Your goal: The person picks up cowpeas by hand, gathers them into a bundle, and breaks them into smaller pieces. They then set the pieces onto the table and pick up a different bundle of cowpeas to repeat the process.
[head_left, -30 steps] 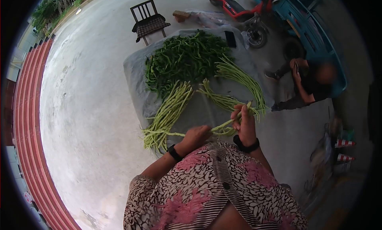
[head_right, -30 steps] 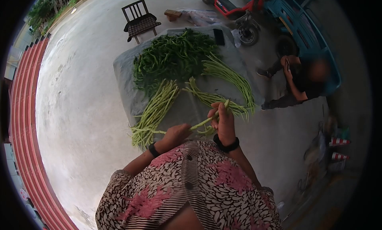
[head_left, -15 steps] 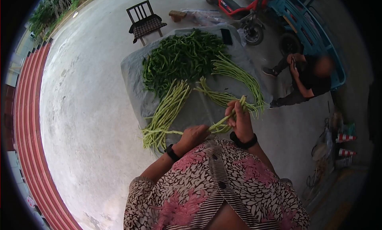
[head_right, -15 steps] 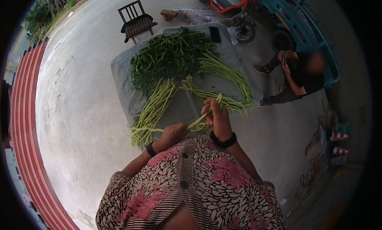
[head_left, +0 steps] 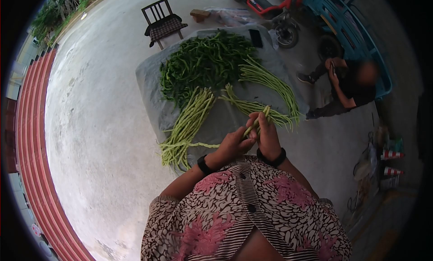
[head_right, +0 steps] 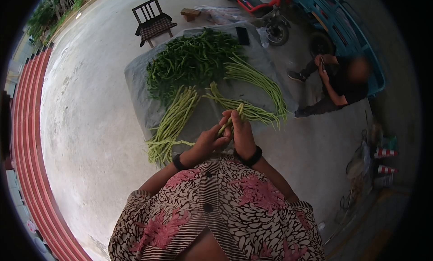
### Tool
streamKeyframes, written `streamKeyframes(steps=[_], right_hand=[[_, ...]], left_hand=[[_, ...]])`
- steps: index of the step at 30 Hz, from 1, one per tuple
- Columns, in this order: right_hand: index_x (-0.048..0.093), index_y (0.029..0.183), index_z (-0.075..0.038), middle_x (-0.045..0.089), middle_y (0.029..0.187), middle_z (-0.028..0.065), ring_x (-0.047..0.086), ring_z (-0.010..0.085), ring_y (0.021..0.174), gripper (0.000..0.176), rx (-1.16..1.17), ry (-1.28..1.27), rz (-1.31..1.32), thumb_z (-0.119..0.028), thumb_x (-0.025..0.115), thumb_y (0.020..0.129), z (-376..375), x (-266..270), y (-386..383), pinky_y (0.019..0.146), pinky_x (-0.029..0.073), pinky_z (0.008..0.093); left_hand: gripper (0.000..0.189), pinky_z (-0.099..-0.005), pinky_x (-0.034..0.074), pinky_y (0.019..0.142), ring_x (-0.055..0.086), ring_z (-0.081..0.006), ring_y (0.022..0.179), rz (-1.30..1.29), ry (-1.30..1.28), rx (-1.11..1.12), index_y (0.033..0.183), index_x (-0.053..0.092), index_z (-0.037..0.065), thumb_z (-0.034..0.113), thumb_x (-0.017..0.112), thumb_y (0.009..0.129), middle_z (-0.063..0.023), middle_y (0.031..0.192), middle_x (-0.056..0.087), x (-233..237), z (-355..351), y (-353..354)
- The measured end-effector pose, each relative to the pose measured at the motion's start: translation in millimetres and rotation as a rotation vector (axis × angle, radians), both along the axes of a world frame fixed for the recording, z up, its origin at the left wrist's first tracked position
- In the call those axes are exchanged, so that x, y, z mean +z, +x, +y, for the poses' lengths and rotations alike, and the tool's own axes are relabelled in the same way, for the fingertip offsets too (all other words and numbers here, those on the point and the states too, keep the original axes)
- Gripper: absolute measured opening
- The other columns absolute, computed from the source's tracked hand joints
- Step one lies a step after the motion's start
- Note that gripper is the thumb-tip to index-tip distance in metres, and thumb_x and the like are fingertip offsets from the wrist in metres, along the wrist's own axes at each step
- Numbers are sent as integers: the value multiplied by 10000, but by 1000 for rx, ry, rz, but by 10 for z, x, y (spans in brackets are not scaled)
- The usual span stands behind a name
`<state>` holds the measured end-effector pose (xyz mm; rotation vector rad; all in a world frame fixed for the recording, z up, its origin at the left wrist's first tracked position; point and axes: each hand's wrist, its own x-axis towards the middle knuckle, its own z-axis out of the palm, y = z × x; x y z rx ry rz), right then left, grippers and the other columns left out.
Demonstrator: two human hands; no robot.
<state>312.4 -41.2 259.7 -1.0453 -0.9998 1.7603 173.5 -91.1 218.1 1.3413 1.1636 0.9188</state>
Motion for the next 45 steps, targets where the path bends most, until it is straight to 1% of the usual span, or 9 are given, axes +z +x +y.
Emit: streamKeyframes(steps=[6, 19, 24, 27, 30, 33, 36, 39, 45], right_hand=[[595, 1122, -13, 608, 837, 35, 530, 80, 694, 556, -13, 50, -179, -511, 396, 974, 24, -53, 40, 644, 449, 225], [515, 1260, -27, 652, 1039, 108, 598, 153, 857, 635, -62, -158, 93, -568, 384, 952, 116, -111, 46, 782, 509, 311], [545, 1117, -35, 610, 813, 48, 569, 130, 699, 530, 11, -57, 79, -526, 426, 957, 110, -121, 30, 751, 511, 310], [539, 973, -56, 490, 647, -5, 487, 98, 576, 448, 30, -23, 42, -495, 451, 961, 90, -127, 13, 682, 494, 292], [525, 896, -78, 397, 579, -33, 406, 73, 510, 416, -9, -109, 92, -484, 461, 961, 87, -99, 9, 588, 452, 268], [510, 857, -114, 355, 566, -51, 342, 53, 474, 386, -53, -197, 211, -479, 452, 966, 132, -15, 32, 488, 366, 237], [491, 834, -129, 343, 569, -55, 306, 52, 463, 374, -110, -117, 271, -473, 441, 972, 218, 96, 101, 467, 323, 228], [490, 839, -124, 348, 581, -54, 310, 45, 464, 366, -217, -89, 308, -458, 435, 978, 323, 185, 271, 455, 318, 220], [503, 861, -109, 359, 585, -50, 324, 39, 462, 338, -333, -17, 519, -406, 417, 996, 477, 307, 753, 437, 327, 202]], left_hand=[[366, -275, 461, 637, 548, -93, 711, -172, -235, -108, 1128, 532, -10, 292, 578, 926, -28, 807, 616, 76, 5, 1], [362, -299, 468, 829, 569, -139, 936, -179, -201, -112, 1281, 456, 14, 227, 458, 988, -91, 1041, 609, -71, -10, 33], [356, -331, 476, 797, 594, -193, 871, -64, -128, -144, 1272, 451, 31, 176, 492, 950, -148, 1060, 595, -296, 8, 54], [438, -334, 474, 777, 590, -233, 815, 403, 428, -366, 1285, 439, 50, 182, 563, 887, -186, 1127, 564, -465, 26, 0], [444, -341, 480, 745, 582, -264, 777, 161, 293, -238, 1222, 508, 46, 198, 624, 821, -199, 1209, 519, -469, 1, -41], [371, -338, 487, 714, 584, -239, 739, 379, 332, -285, 1134, 583, 33, 214, 643, 815, -174, 1099, 592, -519, 19, -132], [310, -354, 486, 671, 590, -231, 691, 107, -109, -361, 1078, 622, 25, 219, 635, 836, -143, 891, 641, -605, 48, -236], [315, -351, 483, 662, 606, -229, 678, 91, -96, -220, 1094, 609, 25, 219, 638, 848, -130, 729, 631, -1009, -87, -380], [288, -457, 484, 718, 626, -378, 834, 591, -208, -148, 987, 613, 45, 283, 635, 828, -198, 864, 649, -1721, -445, -1087]])
